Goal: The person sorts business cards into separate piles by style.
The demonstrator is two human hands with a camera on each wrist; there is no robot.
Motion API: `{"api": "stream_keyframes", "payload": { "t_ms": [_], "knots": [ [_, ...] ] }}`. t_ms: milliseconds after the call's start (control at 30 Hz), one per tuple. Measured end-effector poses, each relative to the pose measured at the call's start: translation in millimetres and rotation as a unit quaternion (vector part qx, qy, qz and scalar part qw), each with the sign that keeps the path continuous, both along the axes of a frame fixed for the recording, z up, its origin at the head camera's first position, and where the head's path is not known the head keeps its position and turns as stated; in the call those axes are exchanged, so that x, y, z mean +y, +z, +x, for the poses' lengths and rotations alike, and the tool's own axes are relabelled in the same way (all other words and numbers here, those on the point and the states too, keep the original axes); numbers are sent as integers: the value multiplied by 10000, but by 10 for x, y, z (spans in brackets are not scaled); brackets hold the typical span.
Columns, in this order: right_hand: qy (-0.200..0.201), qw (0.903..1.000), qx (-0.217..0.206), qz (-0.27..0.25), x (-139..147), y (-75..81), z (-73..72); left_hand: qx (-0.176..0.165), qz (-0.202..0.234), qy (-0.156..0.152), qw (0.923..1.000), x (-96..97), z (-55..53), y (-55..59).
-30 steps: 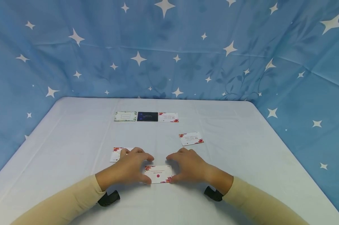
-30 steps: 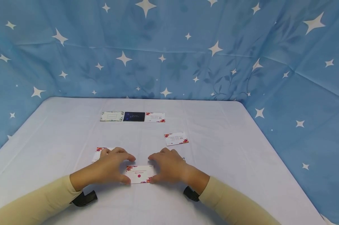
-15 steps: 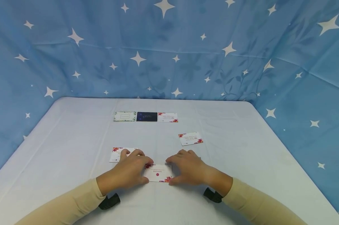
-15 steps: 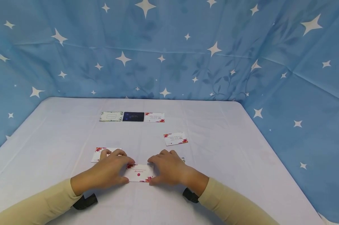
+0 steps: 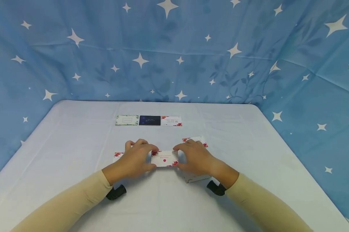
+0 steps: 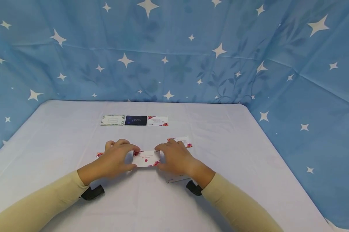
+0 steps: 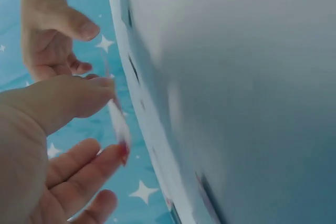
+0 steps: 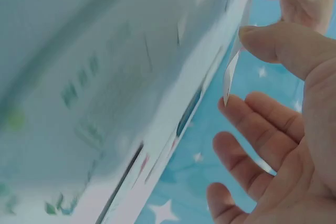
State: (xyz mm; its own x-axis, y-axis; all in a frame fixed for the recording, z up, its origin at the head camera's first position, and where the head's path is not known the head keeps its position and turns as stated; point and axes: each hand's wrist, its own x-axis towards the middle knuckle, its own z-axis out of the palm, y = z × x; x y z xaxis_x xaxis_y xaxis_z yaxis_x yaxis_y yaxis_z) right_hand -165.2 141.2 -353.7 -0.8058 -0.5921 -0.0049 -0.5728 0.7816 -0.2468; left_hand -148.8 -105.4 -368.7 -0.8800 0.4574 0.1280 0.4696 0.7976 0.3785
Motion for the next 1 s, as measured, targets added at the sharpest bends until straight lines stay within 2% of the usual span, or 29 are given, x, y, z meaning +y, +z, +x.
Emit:
{"api": "stream_keyframes", "payload": {
  "t_ms": [133, 433, 567, 667, 767, 1000],
  "knots": [
    [-210, 9996, -167, -133, 32, 19, -251, -48, 97, 18, 9999, 29, -260, 2],
    [-739, 9952, -526, -364, 149, 80, -957, -297, 11, 26, 9996, 204, -1054, 139],
    [-923, 9925, -685, -409, 166, 87, -1214, -454, -34, 140, 9989, 272, -1345, 142],
    [-1027, 9910, -773, -386, 152, 71, -1362, -576, -67, 227, 9981, 306, -1498, 113],
    [-1121, 9892, -860, -381, 127, 35, -1473, -653, -169, 297, 9973, 334, -1607, 61],
    [-1293, 9846, -1105, -399, 73, -84, -1640, -768, -301, 547, 9951, 385, -1759, -41]
  ]
}}
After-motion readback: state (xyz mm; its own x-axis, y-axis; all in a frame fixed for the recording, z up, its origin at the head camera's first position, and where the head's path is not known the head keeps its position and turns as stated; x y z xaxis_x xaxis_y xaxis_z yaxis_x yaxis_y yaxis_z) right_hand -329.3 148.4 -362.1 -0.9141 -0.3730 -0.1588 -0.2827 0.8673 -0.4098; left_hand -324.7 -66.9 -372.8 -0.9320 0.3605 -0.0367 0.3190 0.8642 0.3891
